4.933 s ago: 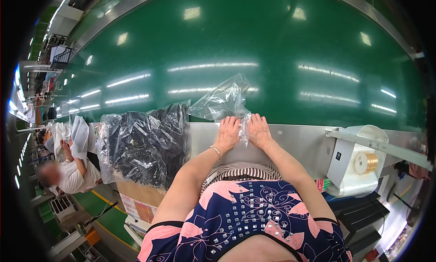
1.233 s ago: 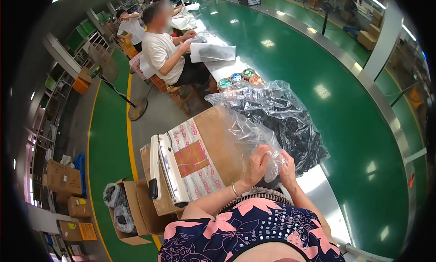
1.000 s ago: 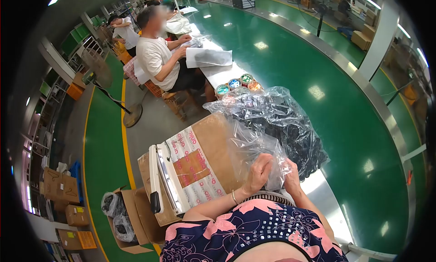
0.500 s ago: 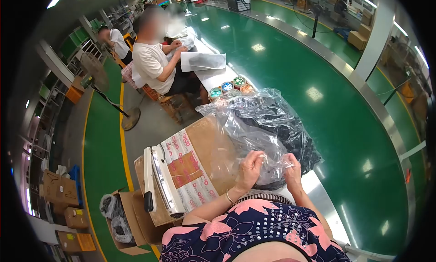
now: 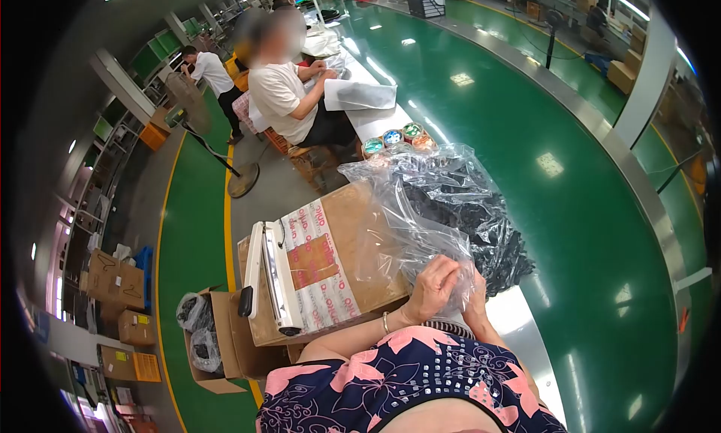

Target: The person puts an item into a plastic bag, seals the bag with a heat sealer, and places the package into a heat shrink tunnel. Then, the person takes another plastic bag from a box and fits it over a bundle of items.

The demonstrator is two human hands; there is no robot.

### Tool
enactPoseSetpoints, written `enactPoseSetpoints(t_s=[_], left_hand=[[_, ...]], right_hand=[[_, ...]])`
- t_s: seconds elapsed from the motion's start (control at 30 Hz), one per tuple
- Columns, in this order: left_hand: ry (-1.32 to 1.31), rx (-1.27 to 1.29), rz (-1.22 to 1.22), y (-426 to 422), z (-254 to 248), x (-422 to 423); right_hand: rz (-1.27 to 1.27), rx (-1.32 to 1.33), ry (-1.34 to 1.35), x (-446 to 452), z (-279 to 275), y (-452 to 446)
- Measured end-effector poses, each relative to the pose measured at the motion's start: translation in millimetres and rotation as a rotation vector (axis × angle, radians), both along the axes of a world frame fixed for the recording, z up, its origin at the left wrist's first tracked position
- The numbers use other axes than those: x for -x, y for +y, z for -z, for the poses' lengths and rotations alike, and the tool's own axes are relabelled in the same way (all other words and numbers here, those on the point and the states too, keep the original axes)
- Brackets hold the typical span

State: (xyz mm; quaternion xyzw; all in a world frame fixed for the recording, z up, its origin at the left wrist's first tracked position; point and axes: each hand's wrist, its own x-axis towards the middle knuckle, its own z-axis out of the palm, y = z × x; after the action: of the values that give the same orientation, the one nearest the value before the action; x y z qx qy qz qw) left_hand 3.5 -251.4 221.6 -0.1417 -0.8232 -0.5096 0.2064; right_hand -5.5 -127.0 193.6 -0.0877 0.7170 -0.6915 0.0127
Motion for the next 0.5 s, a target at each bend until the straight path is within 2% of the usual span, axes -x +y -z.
enactPoseSetpoints(t_s=[0.13,0.2,0.3,0.43,0.5], left_hand=[[-0.009,0.029,-0.008,-4,0,-3],[-0.039,0.027,-0.018,-5,-1,-5],[-0.068,0.046,-0.03,-6,2,-7],[-0.082,0.083,0.029,-9,4,-7],[-0.059,0.046,0.034,-7,11,-7]], right_hand=[[-0.012,-0.112,0.057,0,12,2],[0.035,-0.226,0.205,0,9,1],[0.059,-0.142,0.073,-9,3,-1],[0.045,-0.123,0.096,-21,21,-2],[-0.012,-0.013,-0.02,-26,27,-2]])
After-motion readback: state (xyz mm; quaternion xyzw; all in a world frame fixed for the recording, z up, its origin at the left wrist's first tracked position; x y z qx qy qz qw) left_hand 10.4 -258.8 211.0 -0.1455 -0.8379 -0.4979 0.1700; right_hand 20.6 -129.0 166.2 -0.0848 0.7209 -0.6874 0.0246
